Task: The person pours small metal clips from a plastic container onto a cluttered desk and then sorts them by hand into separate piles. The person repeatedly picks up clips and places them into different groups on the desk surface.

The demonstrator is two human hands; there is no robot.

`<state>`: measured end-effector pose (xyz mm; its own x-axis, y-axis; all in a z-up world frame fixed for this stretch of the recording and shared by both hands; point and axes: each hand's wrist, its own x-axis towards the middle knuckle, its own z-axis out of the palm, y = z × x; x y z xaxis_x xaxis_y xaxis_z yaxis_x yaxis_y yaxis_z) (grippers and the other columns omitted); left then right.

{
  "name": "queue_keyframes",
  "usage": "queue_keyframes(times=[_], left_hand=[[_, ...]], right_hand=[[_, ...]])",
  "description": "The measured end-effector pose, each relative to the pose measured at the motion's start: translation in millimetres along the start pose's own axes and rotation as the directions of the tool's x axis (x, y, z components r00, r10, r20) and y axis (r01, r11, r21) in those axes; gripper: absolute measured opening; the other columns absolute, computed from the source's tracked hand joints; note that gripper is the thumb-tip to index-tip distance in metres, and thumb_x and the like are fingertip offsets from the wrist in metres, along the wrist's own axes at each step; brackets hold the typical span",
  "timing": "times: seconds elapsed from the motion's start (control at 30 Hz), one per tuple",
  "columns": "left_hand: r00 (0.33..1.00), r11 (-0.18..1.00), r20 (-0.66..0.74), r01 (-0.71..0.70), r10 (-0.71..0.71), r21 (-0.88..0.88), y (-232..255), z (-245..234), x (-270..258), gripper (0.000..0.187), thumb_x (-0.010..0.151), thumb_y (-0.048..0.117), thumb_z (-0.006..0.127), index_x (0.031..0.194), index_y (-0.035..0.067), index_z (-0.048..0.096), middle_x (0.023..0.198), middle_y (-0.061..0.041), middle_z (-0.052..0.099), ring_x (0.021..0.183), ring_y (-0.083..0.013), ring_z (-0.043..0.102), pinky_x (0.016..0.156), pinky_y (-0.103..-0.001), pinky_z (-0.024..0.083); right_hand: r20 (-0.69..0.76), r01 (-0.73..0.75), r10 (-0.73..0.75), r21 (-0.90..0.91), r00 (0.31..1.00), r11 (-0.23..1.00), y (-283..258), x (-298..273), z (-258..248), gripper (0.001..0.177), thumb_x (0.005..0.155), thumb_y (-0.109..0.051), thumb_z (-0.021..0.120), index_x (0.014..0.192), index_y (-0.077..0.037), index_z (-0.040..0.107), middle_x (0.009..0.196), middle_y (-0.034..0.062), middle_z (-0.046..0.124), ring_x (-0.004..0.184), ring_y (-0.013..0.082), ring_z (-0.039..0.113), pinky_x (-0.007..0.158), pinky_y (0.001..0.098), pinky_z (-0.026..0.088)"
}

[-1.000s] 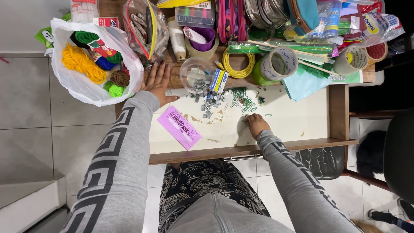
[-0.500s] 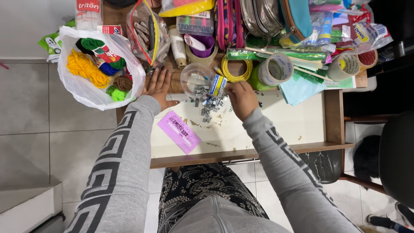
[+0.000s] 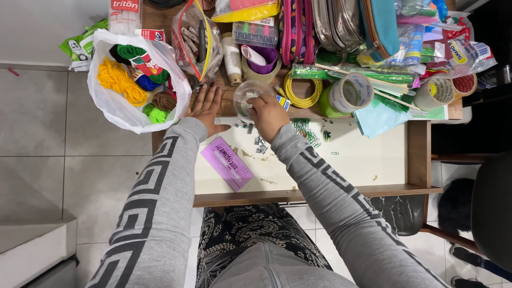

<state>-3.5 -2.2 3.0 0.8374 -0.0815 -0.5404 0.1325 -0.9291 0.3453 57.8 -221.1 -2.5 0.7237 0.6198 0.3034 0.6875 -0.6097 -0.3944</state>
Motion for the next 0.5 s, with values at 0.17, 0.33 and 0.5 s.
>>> queue_keyframes(times=[0.17, 0.33, 0.5], left_hand=[[1.0, 1.0, -0.005, -0.016, 0.016, 0.014, -3.3, 3.4, 2.2, 0.105, 0.086, 0.057, 0.056, 0.153, 0.025, -0.019, 0.157, 0.007, -0.029, 0.142, -0.0185, -0.031, 0.113, -0.062, -0.004], [1.0, 0.999, 0.011, -0.016, 0.015, 0.047, -2.0, 1.8, 3.4, 0.106, 0.084, 0.059, 0.056, 0.153, 0.024, -0.018, 0.157, 0.007, -0.029, 0.142, -0.0189, -0.031, 0.113, -0.062, -0.007], [0.999, 0.998, 0.016, 0.04, -0.041, 0.046, 2.0, 1.7, 5.1, 0.106, 0.084, 0.058, 0.056, 0.154, 0.026, -0.017, 0.158, 0.009, -0.028, 0.142, -0.0176, -0.031, 0.114, -0.059, -0.007]], right_hand=[[-0.076, 0.006, -0.005, 0.011, 0.997, 1.0, 1.7, -18.3, -28.6, 0.021, 0.086, -0.014, 0.068, 0.107, -0.014, 0.068, 0.087, 0.0065, 0.061, 0.085, 0.0293, 0.065, 0.074, 0.0367, 0.055], [-0.214, -0.026, 0.056, 0.139, 0.975, 0.99, 27.5, -61.7, -55.7, 0.024, 0.085, -0.008, 0.071, 0.108, -0.016, 0.071, 0.087, 0.0056, 0.063, 0.083, 0.0284, 0.065, 0.073, 0.0363, 0.054], [-0.315, -0.244, 0.274, 0.133, 0.909, 0.961, 98.1, -136.7, -69.2, 0.025, 0.084, 0.0, 0.073, 0.107, -0.01, 0.072, 0.092, 0.0131, 0.066, 0.083, 0.0318, 0.066, 0.067, 0.0352, 0.056]])
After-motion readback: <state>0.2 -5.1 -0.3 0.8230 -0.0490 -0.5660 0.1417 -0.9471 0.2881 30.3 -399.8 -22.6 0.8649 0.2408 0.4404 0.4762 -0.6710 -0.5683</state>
